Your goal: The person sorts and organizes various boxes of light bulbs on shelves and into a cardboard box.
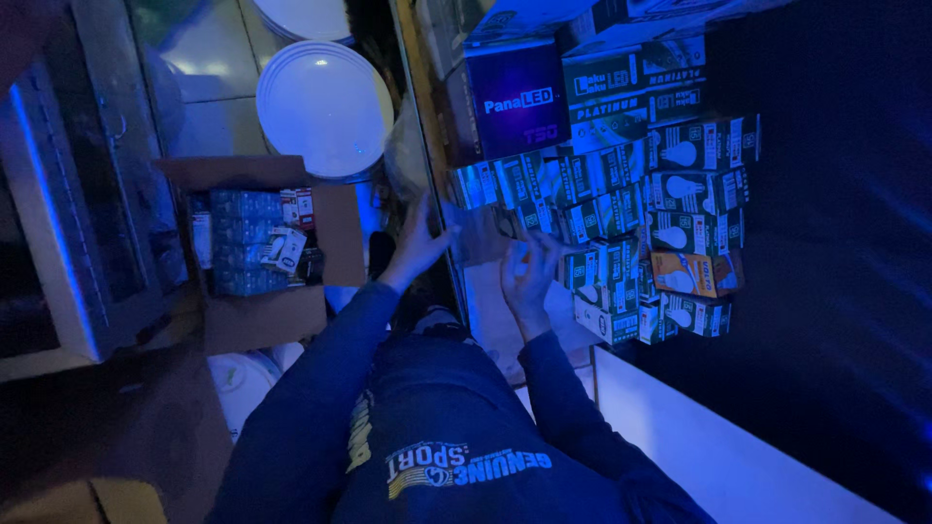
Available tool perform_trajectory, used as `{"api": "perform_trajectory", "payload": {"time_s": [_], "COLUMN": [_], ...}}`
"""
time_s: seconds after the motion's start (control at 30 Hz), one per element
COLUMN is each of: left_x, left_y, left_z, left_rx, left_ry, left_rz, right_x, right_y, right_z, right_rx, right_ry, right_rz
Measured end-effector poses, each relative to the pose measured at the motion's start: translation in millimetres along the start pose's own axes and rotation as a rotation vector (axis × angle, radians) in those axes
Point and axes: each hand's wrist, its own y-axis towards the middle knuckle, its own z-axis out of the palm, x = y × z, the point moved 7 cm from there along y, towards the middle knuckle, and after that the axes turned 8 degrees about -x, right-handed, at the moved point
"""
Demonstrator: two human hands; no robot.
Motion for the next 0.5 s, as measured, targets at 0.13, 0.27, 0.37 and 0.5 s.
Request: {"api": "perform_trajectory", "payload": {"time_s": [0.13, 0.27, 0.37, 0.5], "left_x": [58.0, 108.5, 121.1, 124.0], "left_y": [-26.2, -67.7, -93.2, -115.2], "left_z": [-42.7, -105.6, -152.4, -187.7], "left_rx": [-0.051, -0.117, -0.169, -0.216], "left_ry": [-0.029, 0.076, 0.363, 0.105], "left_rz": [-0.067, -0.149, -0.170, -0.244], "right_x": [24.4, 54.3, 80.0, 86.6], "right_y": [-2.7, -8.8, -17.5, -43.9], "right_z": [27.1, 53.1, 63.5, 82.6], "right_rx": [0.182, 0.451, 0.538, 0.712], "right_ry": [0.193, 0.291, 0.300, 0.254], "right_rz": [-0.020, 0.054, -0.049, -0.049]}}
